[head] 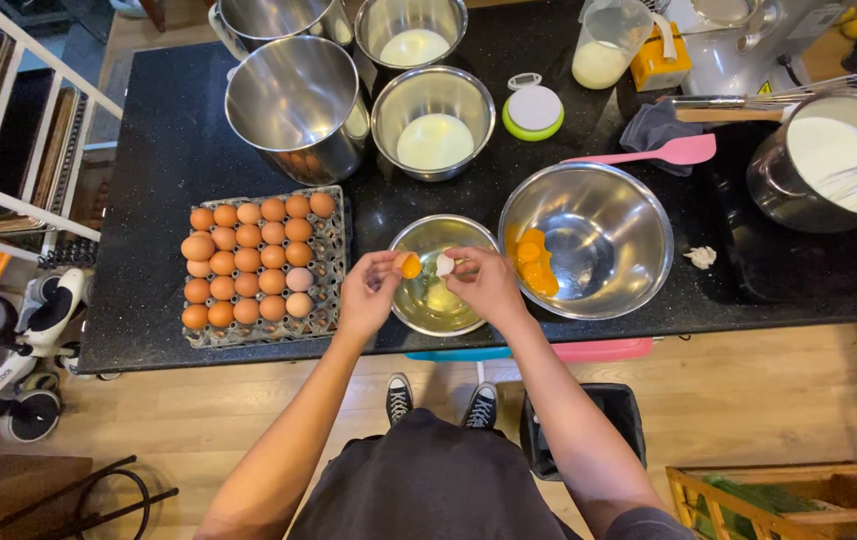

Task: Cracking eggs into a bowl and whisking ingredients in a bakery kitchen

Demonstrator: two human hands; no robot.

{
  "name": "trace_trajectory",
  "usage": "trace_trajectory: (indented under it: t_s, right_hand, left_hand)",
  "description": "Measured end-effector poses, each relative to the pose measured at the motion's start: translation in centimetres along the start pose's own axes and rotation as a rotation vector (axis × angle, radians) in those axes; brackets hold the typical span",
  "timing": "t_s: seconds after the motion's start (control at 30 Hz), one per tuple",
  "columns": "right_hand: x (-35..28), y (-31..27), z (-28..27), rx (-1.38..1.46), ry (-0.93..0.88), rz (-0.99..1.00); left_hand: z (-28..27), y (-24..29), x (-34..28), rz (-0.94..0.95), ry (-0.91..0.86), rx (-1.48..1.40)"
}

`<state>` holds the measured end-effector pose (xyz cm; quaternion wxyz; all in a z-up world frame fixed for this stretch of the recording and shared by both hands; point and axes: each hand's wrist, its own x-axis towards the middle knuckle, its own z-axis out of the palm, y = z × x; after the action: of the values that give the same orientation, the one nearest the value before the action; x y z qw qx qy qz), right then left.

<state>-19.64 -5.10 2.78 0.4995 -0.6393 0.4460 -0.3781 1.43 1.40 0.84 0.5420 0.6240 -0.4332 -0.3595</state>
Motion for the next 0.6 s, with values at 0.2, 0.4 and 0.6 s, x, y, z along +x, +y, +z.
trace_trajectory:
  t_s: [0.2,0.4,0.6]
  right_hand:
    - [-0.2,0.6,0.4,0.135,-0.024,0.077]
    - [-0.1,0.8,1.2,0.209,-0.059,0.157]
    - [-0.1,-0.2,1.0,0.18,-0.085,0.186]
  left_hand:
    - [0.4,-2.6,0.9,-0.195,0.018,-0.158]
    - [0.6,-2.5,0.8,-0.229,0.022,-0.149]
    - [0.5,-1.3,0.6,-0.216,0.018,-0.113]
